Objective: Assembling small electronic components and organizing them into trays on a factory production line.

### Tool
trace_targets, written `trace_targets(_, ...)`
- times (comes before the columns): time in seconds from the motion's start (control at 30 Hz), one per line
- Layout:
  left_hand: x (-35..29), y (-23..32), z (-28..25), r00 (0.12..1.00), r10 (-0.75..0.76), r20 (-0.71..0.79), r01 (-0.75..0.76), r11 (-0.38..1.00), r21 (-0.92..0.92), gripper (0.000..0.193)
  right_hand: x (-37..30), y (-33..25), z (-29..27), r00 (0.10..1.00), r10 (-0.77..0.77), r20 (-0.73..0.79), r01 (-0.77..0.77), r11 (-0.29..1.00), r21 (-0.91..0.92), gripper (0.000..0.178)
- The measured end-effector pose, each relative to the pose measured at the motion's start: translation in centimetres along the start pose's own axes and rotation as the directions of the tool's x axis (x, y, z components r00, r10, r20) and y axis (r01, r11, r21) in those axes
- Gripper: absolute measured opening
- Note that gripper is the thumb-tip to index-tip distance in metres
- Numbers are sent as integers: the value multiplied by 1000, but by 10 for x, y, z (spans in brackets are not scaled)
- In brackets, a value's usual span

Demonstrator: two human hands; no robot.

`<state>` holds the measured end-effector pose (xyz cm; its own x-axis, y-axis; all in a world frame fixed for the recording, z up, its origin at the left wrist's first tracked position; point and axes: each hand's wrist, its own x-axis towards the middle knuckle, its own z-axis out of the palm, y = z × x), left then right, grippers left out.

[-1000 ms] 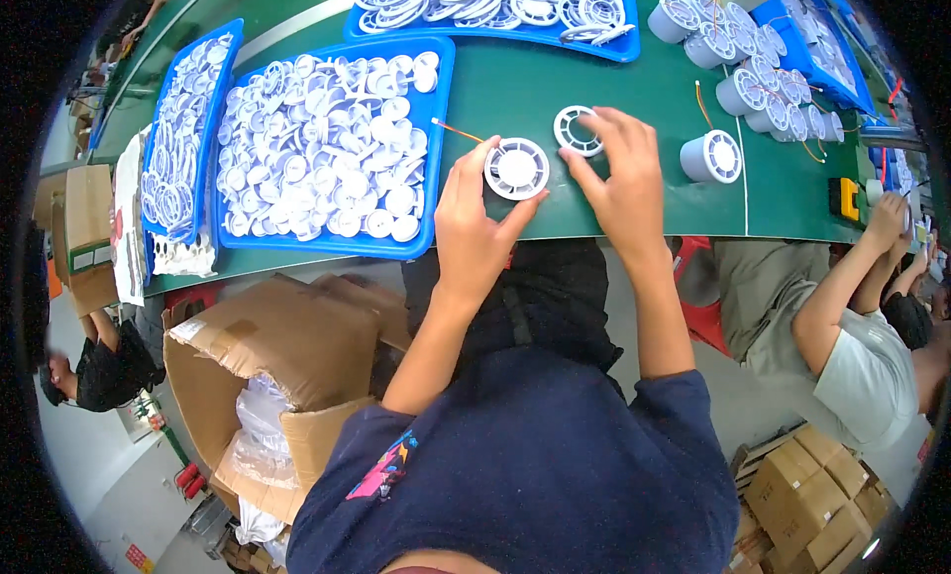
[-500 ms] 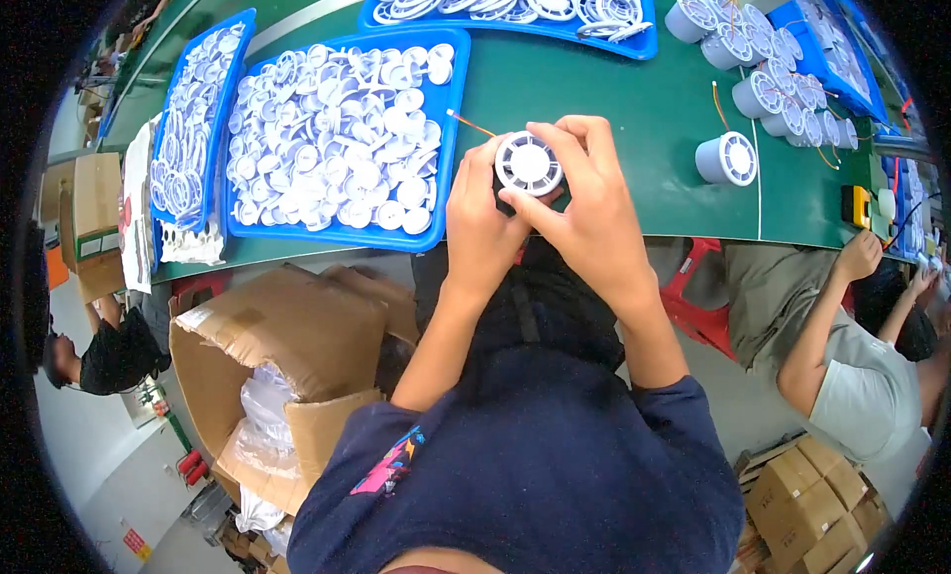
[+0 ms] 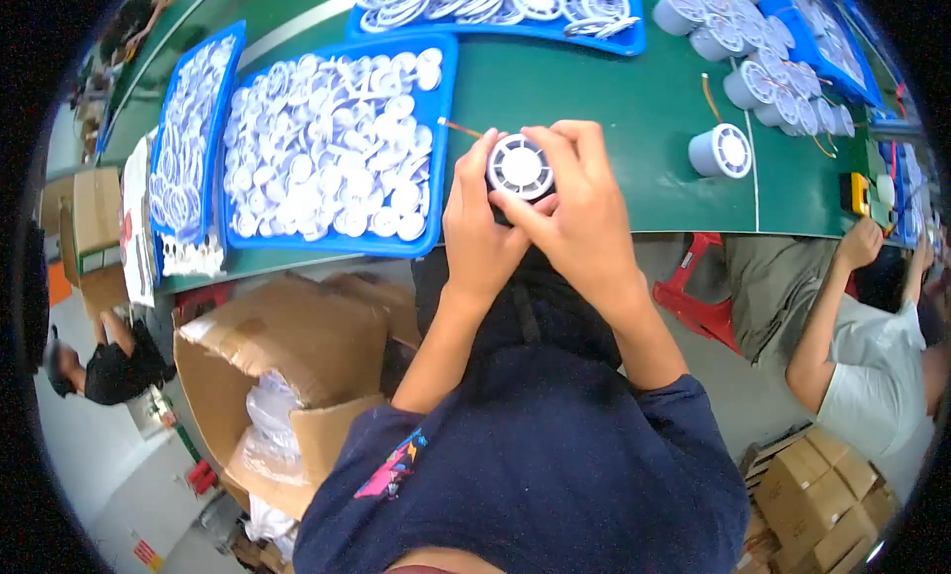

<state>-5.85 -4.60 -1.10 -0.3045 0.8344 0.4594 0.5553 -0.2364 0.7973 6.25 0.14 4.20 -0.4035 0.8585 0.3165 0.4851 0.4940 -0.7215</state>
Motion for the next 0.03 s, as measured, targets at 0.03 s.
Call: trace_targets(0.03,-3,-8,4,999,49,22,-50,998,46,87,0,4,1,1000,-9,-6,9,1000,-15,54)
